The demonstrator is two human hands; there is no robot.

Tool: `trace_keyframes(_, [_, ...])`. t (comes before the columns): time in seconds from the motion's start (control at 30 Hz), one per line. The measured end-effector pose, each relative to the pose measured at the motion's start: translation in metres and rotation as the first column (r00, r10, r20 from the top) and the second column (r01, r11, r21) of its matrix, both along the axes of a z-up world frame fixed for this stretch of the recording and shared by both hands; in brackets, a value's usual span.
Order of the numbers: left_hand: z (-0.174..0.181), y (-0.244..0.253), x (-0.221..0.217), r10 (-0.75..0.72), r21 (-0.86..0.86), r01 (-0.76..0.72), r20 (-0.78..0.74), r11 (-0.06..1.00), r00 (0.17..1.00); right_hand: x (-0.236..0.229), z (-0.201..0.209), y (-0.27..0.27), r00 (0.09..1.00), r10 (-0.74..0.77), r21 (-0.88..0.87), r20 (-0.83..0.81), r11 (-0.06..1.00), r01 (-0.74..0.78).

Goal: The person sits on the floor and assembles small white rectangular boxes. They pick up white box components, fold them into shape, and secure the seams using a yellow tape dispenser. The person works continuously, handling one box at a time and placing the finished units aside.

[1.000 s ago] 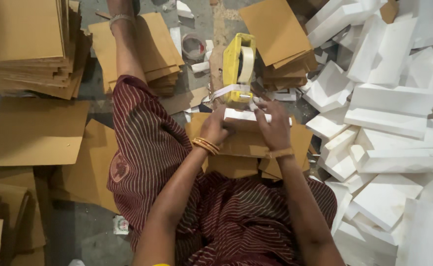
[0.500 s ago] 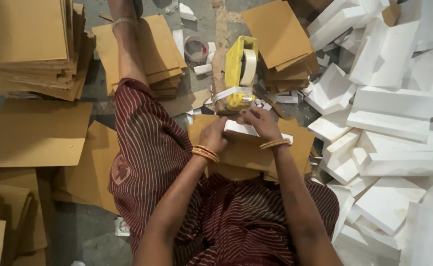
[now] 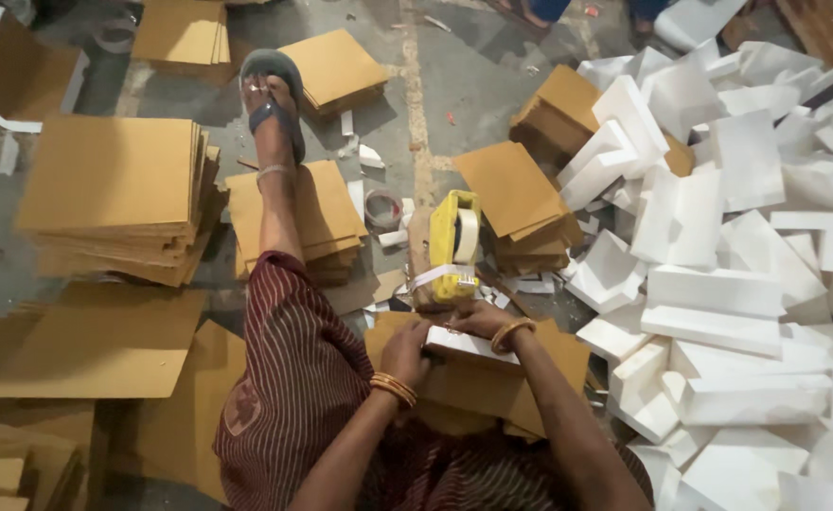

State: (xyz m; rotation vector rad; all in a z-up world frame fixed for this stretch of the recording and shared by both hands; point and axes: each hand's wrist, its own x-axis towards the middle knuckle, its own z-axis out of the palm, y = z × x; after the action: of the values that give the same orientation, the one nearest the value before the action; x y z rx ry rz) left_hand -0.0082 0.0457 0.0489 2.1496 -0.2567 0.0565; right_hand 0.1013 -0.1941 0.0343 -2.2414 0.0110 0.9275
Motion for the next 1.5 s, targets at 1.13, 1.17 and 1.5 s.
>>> trace_keyframes(1.13, [0.047,-0.010,0.027,-0.330,-0.379,0.302,-0.011,0.875,0.944,-0.120,0.095,0.020,0.638,0.336,-0.399,0.693,0.916,-0.049])
trace_keyframes(1.17, [0.043,-0.011,0.028,-0.329,-0.399,0.280,-0.059,0.873,0.943,-0.121,0.097,0.020,0.634,0.322,-0.380,0.704,0.924,-0.047])
trace_keyframes(1.5, [-0.002,-0.011,0.024,-0.201,-0.352,0.177,-0.032,0.919,0.979,-0.120,0.079,0.014,0.568,0.316,-0.373,0.760,0.928,-0.017])
